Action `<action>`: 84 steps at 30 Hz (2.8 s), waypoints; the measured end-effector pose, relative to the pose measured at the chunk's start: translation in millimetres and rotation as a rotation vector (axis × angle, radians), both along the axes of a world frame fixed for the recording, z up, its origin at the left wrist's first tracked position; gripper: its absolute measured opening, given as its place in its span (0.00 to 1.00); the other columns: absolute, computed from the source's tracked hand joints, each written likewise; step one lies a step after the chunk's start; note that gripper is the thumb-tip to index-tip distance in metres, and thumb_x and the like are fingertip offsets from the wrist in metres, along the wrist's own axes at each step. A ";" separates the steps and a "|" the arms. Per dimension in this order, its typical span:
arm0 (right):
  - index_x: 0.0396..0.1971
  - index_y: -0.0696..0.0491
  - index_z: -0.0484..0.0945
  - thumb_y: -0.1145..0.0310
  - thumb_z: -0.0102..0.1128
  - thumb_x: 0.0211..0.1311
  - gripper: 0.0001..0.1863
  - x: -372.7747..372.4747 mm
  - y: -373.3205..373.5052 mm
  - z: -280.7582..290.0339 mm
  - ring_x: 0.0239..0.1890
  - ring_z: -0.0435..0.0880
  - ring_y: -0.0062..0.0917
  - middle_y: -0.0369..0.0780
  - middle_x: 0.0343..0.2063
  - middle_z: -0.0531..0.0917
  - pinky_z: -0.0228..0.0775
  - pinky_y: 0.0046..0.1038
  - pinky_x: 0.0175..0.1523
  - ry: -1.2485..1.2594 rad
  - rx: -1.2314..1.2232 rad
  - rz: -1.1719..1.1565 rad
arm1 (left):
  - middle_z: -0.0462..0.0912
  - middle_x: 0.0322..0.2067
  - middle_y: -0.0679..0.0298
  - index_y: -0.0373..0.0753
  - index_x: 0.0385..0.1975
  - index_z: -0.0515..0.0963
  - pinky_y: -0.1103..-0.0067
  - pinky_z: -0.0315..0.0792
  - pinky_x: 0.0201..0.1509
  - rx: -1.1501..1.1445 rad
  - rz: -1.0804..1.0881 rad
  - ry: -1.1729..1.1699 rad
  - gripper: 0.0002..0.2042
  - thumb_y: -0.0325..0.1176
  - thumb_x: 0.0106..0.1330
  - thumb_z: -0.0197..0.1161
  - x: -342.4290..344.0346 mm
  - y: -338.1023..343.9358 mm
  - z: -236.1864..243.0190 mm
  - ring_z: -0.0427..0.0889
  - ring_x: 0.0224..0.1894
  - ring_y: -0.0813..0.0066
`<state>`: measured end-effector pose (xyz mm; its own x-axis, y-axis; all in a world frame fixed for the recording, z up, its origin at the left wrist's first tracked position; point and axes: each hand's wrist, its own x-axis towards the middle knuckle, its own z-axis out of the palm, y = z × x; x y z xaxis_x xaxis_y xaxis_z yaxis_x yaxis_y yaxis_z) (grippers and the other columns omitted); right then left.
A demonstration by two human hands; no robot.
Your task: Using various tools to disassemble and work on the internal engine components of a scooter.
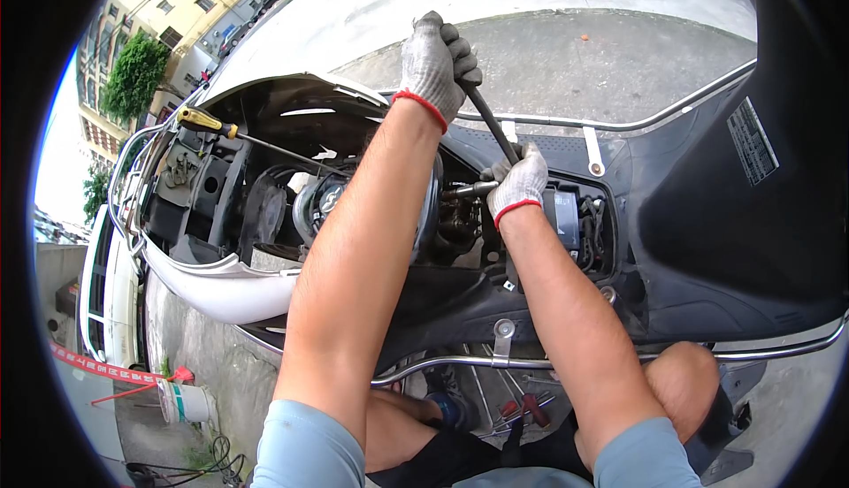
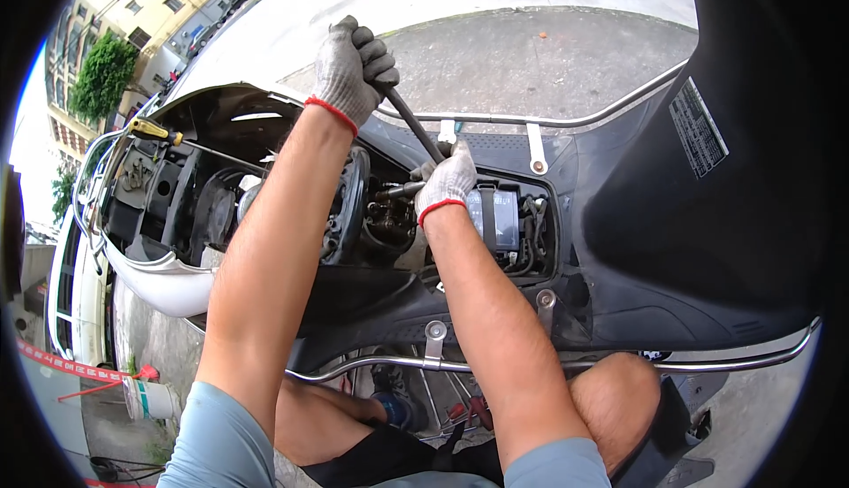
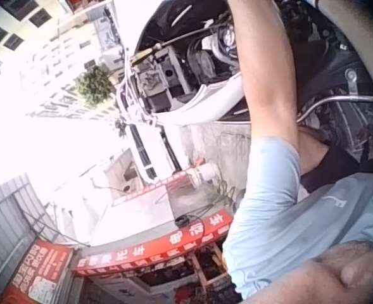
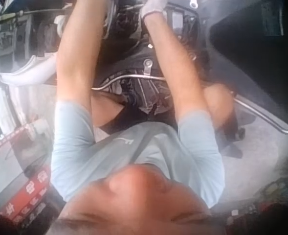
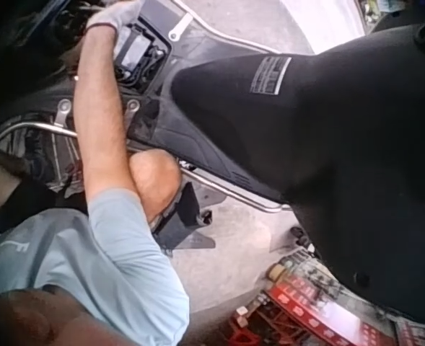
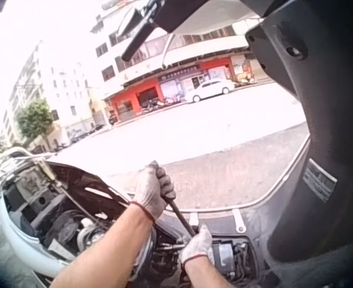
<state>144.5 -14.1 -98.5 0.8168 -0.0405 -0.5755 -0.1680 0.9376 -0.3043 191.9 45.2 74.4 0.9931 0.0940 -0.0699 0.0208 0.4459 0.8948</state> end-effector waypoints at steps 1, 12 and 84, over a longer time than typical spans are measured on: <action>0.31 0.50 0.72 0.51 0.52 0.64 0.16 -1.8 -1.4 3.1 0.12 0.63 0.24 0.36 0.16 0.67 0.62 0.34 0.20 0.030 0.008 0.020 | 0.49 0.13 0.75 0.53 0.15 0.55 0.79 0.43 0.19 0.016 0.009 -0.008 0.21 0.46 0.74 0.45 -4.5 -2.6 0.3 0.47 0.14 0.80; 0.29 0.52 0.71 0.53 0.51 0.67 0.17 -4.4 -2.5 -3.1 0.12 0.64 0.24 0.35 0.18 0.66 0.62 0.27 0.18 -0.085 -0.012 -0.036 | 0.51 0.14 0.72 0.50 0.17 0.57 0.76 0.52 0.25 0.011 0.077 -0.305 0.22 0.49 0.73 0.51 -95.0 -8.6 -6.4 0.51 0.18 0.77; 0.28 0.53 0.71 0.53 0.44 0.74 0.20 -9.7 -16.1 -13.7 0.15 0.61 0.23 0.32 0.13 0.63 0.60 0.30 0.26 -0.227 0.253 0.106 | 0.56 0.14 0.71 0.45 0.14 0.56 0.72 0.73 0.37 0.252 0.104 -0.363 0.25 0.47 0.74 0.52 -184.9 -4.2 -19.7 0.59 0.18 0.78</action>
<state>134.8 -30.1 -112.2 0.9172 0.1720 -0.3594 -0.2230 0.9691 -0.1052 7.0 41.0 54.7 0.9334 0.1638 0.3192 -0.3480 0.1967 0.9166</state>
